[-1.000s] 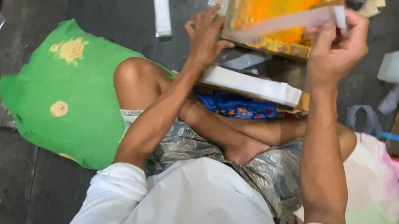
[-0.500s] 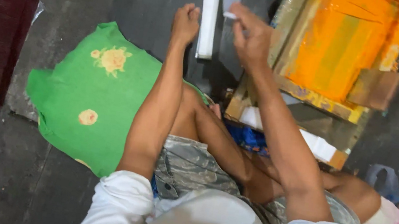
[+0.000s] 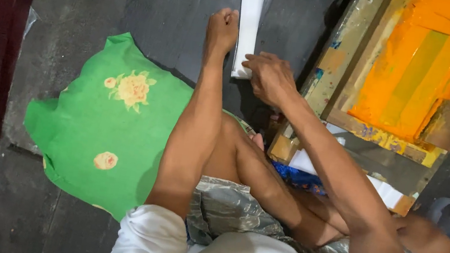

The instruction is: Applying orange ink to white substrate strips using a manual screen printing press and a squeegee.

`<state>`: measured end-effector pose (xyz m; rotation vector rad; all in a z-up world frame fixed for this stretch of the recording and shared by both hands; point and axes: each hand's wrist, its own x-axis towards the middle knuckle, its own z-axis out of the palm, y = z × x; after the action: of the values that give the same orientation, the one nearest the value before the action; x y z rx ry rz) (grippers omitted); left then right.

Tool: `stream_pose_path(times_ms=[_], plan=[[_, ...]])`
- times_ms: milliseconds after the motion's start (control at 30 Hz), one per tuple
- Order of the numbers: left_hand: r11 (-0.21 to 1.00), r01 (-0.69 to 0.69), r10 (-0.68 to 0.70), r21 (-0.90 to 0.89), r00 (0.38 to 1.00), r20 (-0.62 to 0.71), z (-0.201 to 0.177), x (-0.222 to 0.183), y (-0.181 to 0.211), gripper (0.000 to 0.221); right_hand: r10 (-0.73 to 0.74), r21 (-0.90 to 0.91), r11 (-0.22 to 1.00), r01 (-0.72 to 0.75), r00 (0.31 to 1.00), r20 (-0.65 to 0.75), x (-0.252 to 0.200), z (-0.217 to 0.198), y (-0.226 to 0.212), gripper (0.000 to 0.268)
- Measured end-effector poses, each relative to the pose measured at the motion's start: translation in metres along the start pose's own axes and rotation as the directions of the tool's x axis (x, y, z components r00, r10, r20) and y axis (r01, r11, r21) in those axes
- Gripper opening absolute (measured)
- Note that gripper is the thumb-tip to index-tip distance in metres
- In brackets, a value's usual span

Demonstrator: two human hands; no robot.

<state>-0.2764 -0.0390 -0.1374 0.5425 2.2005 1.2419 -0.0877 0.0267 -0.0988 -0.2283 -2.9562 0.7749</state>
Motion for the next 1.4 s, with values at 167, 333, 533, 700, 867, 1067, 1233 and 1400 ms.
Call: stream_pose_path(times_ms=[167, 333, 533, 700, 867, 1067, 1233, 1400], plan=[[0.997, -0.058, 0.06, 0.053, 0.998, -0.035, 0.023, 0.028, -0.028, 0.023, 0.368, 0.367, 0.869, -0.333, 0.93, -0.028, 0.037, -0.018, 0.023, 0.047], [0.986, -0.137, 0.143, 0.096, 0.988, -0.057, 0.035, 0.037, -0.027, 0.051, 0.616, 0.662, 0.611, -0.434, 0.786, -0.053, 0.081, 0.01, 0.061, 0.048], [0.978, -0.179, 0.178, 0.109, 0.984, 0.018, 0.036, 0.033, -0.02, 0.044, 0.579, 0.685, 0.61, -0.398, 0.814, -0.042, 0.085, 0.009, 0.05, 0.057], [0.985, -0.144, 0.14, 0.1, 0.989, 0.044, 0.036, 0.036, -0.022, 0.046, 0.539, 0.678, 0.649, -0.345, 0.837, -0.09, 0.087, 0.017, 0.054, 0.051], [0.99, -0.055, 0.053, 0.133, 0.998, 0.017, 0.027, 0.03, -0.014, 0.059, 0.58, 0.668, 0.648, -0.366, 0.805, -0.121, 0.08, 0.007, 0.047, 0.048], [0.945, -0.312, 0.318, 0.095, 0.946, -0.057, 0.03, 0.004, 0.016, 0.041, 0.58, 0.815, 0.567, -0.123, 0.762, -0.289, 0.011, -0.046, 0.006, 0.055], [0.768, -0.629, 0.639, -0.118, 0.765, 0.079, 0.03, -0.105, 0.1, 0.029, 0.524, 0.757, 0.652, -0.053, 0.753, -0.399, -0.134, -0.11, -0.038, 0.053], [0.696, -0.665, 0.699, -0.272, 0.54, 0.469, 0.065, -0.224, 0.124, 0.017, 0.547, 0.516, 0.814, -0.267, 0.65, -0.528, -0.272, -0.136, -0.051, 0.036]])
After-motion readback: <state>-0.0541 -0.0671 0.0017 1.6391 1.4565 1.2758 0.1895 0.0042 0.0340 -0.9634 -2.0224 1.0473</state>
